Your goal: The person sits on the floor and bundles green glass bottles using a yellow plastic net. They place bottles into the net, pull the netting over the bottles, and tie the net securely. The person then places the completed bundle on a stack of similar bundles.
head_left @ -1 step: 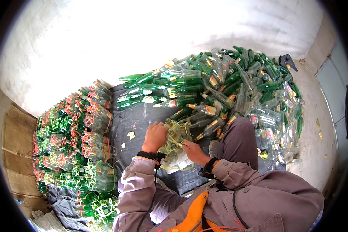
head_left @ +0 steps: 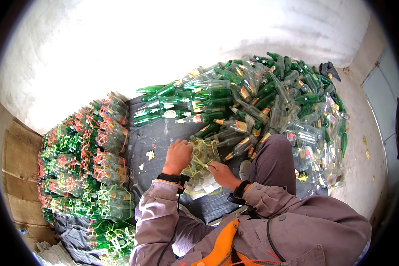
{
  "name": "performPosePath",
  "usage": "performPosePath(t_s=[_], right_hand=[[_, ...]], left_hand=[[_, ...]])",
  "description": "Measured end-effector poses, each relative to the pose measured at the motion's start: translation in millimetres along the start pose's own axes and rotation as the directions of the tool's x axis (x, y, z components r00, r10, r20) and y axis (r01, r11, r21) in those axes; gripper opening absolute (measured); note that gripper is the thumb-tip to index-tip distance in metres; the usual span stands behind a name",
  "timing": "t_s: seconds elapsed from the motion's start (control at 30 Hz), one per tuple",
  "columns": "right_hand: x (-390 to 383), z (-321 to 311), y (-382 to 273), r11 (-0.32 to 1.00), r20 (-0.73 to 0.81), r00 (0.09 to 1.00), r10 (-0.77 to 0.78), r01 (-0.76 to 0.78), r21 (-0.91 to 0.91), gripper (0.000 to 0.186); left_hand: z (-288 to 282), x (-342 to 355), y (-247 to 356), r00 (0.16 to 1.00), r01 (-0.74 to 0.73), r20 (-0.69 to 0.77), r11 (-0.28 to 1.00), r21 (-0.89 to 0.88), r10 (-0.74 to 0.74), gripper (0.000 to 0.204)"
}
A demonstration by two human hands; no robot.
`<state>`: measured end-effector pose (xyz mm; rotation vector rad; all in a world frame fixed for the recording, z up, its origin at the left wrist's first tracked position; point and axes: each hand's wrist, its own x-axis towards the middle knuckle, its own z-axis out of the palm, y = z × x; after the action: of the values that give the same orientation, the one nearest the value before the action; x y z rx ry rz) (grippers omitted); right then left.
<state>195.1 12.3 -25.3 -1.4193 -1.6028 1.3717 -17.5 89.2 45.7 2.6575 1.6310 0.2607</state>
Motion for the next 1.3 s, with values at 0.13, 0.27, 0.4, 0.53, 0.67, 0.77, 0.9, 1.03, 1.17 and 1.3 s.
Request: performPosePath(t_s=[0.13, 0.27, 0.4, 0.53, 0.67, 0.77, 0.9, 1.03, 1.17, 1.3], right_hand=[[-2.2, -0.1, -7.6, 1.000, 0.009, 1.000, -0.001, 0.001, 0.005, 0.024], [-4.1, -3.0, -10.0, 0.997, 0.043, 0.997, 0.057, -0.059, 0.055, 0.024], [-2.7, -0.7, -5.6, 0.998, 0.046, 0.999, 0.023, -0.025, 0.059, 0.023], [-1.4, 1.4, -2.7, 0.998, 0.041, 0.999, -0.016, 0.013, 0.058, 0.023], [-2.5, 1.5, -7.7, 0.996, 0.049, 0.998, 0.024, -0.028, 0.080, 0.022], [-0.8, 2.0, -2.4, 0.994, 0.047, 0.999, -0.019, 0.014, 0.112, 0.020], [-1.5, 0.6, -5.2, 0.995, 0.066, 0.998, 0.023, -0.029, 0.091, 0.021], [-0.3, 2.9, 1.2, 0.998, 0.057, 0.998, 0.013, -0.017, 0.068, 0.021], [-1.9, -0.1, -6.4, 1.000, 0.060, 0.998, 0.005, -0.003, -0.031, 0.021], [2.9, 2.0, 8.1, 0.996, 0.066, 0.997, -0.051, 0.055, -0.075, 0.022]], left_hand=[[-4.2, -0.1, 2.0, 0.999, 0.002, -0.043, 1.000, 0.005, -0.002, 0.007], [1.9, 2.9, 0.9, 0.998, -0.026, -0.060, 0.999, -0.020, 0.025, 0.006], [3.7, 1.7, 0.0, 1.000, 0.000, -0.011, 0.995, -0.100, -0.001, 0.012], [-0.2, 4.7, -0.1, 0.999, 0.023, 0.033, 0.991, -0.134, -0.019, 0.013], [1.7, 7.4, -3.7, 1.000, 0.012, -0.018, 0.970, -0.243, -0.017, 0.010], [0.2, 10.1, -2.0, 1.000, 0.015, 0.007, 0.981, -0.193, -0.014, 0.014], [7.7, 10.9, -6.6, 1.000, 0.001, -0.004, 0.981, -0.192, -0.002, 0.011], [13.9, 14.4, -9.2, 1.000, 0.014, -0.009, 0.982, -0.189, -0.016, 0.010], [14.3, 17.4, -9.2, 0.999, 0.049, -0.002, 0.979, -0.197, -0.050, 0.012], [14.8, 21.2, -9.8, 0.999, 0.047, -0.005, 0.977, -0.208, -0.049, 0.014]])
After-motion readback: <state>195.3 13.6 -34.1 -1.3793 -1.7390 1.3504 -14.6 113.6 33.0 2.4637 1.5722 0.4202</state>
